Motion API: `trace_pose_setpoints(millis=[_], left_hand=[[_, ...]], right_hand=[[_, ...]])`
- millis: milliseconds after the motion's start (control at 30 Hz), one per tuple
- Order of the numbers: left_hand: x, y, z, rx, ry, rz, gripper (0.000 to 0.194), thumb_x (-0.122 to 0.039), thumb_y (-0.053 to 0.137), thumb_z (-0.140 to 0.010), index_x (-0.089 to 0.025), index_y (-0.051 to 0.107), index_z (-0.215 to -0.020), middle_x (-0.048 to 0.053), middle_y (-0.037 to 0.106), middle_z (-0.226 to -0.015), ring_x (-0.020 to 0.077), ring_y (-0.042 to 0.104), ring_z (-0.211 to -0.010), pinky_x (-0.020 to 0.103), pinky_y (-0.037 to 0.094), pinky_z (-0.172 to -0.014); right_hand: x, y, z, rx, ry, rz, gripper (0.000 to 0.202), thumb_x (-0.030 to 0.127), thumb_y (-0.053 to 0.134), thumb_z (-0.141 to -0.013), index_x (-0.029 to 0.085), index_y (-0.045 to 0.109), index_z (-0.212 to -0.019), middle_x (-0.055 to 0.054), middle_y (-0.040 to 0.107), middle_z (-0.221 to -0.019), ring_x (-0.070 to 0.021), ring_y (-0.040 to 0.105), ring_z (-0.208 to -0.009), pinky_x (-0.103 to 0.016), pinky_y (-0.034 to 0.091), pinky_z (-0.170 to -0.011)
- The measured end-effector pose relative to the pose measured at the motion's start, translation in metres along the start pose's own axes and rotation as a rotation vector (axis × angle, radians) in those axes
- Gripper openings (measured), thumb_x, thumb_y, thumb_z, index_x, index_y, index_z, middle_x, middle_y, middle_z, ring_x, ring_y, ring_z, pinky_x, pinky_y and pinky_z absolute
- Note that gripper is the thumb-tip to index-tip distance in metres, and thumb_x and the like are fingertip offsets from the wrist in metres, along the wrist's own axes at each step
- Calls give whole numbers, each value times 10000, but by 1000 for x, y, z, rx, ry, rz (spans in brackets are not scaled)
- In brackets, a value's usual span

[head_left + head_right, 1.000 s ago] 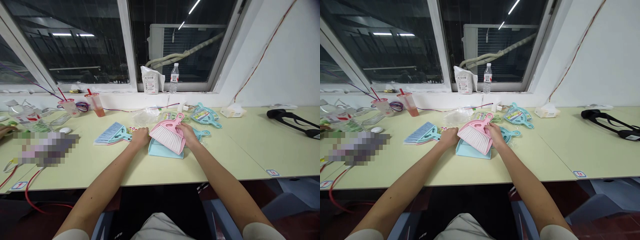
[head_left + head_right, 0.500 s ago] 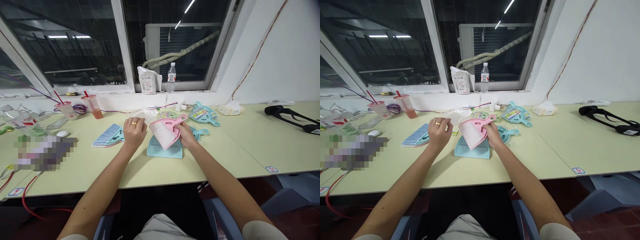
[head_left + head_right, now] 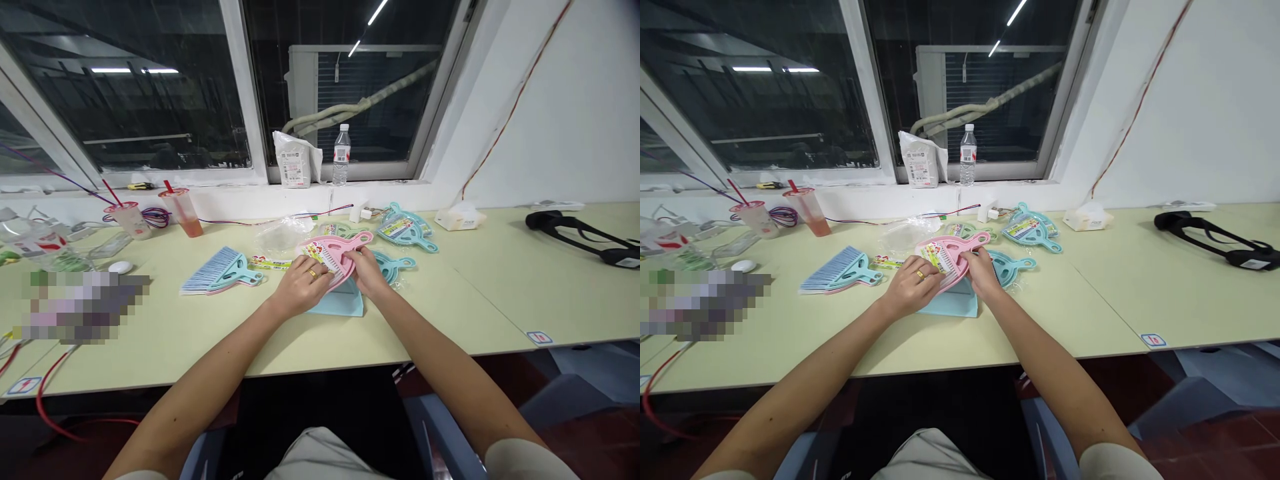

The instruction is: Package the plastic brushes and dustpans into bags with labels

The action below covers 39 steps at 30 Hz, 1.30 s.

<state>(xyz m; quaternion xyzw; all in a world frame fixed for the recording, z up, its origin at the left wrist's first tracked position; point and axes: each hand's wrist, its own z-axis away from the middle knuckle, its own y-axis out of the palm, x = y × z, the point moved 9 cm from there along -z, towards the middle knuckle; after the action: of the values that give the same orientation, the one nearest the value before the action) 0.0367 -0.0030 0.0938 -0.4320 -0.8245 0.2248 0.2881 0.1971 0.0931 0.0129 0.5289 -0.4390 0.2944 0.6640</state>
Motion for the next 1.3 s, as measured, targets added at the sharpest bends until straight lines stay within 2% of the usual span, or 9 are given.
trace_pose_setpoints(millis=[267, 433, 533, 633, 867, 1000, 1100, 1200, 1300], left_hand=[[6, 0, 0, -25, -74, 184, 136, -178, 554, -950, -219, 669, -1011, 74, 711, -913, 219, 623, -884, 415, 459, -802], [33, -10, 6, -107, -360, 220, 166, -232, 582, -911, -219, 679, -1044, 100, 713, -1034, 258, 631, -1031, 451, 482, -908], [47, -3, 11, -45, -503, 204, 235, -244, 593, -889, -214, 689, -1101, 108, 704, -1192, 281, 606, -1172, 476, 457, -1018], [53, 11, 16, 59, -567, 210, 286, -240, 617, -855, -212, 704, -1126, 96, 684, -1292, 288, 582, -1257, 481, 421, -1098], [56, 24, 21, 129, -638, 253, 296, -262, 647, -843, -220, 726, -1125, 77, 690, -1314, 279, 592, -1266, 472, 400, -1137], [55, 17, 18, 84, -631, 275, 295, -253, 650, -844, -227, 718, -1130, 78, 692, -1302, 280, 589, -1265, 480, 390, -1135], [62, 5, 19, -45, -670, 285, 281, -261, 629, -866, -235, 695, -1138, 88, 667, -1316, 282, 555, -1294, 482, 377, -1142], [88, -1, 38, -227, -931, 360, 233, -271, 598, -877, -221, 652, -1098, 112, 661, -1247, 282, 583, -1228, 474, 432, -1084], [113, 24, 74, -330, -1376, 727, 228, -291, 589, -861, -203, 590, -1072, 112, 665, -1126, 249, 682, -964, 420, 551, -849]], right_hand=[[1, -2, 2, -14, 32, -19, 275, 163, 716, -633, 216, 605, -879, 46, 672, -735, -147, 618, -700, -248, 513, -596], [-5, 0, -1, 37, 68, -39, 204, 128, 692, -681, 199, 609, -854, 19, 690, -755, -149, 626, -684, -265, 549, -596], [-7, 0, -1, 36, 87, -43, 175, 119, 682, -703, 196, 608, -842, 8, 696, -759, -151, 635, -678, -264, 555, -587], [-7, 1, 1, 40, 90, -52, 172, 116, 680, -708, 201, 597, -833, 9, 695, -753, -151, 638, -670, -261, 556, -585], [-7, 5, 4, 66, 83, -61, 223, 112, 704, -678, 209, 593, -846, 12, 694, -768, -153, 639, -694, -248, 549, -580], [-7, 5, 3, 57, 80, -67, 209, 102, 691, -689, 205, 600, -845, 11, 698, -767, -152, 641, -692, -248, 555, -580], [-6, 3, 4, 39, 89, -70, 193, 92, 683, -701, 200, 610, -844, 3, 712, -778, -155, 653, -693, -255, 569, -597], [-4, 5, 4, 53, 105, -84, 152, 92, 674, -723, 186, 631, -835, -19, 728, -789, -160, 666, -705, -259, 586, -617], [-3, 8, 3, 71, 121, -103, 129, 84, 648, -737, 168, 666, -833, -32, 738, -794, -152, 666, -696, -244, 589, -609]])
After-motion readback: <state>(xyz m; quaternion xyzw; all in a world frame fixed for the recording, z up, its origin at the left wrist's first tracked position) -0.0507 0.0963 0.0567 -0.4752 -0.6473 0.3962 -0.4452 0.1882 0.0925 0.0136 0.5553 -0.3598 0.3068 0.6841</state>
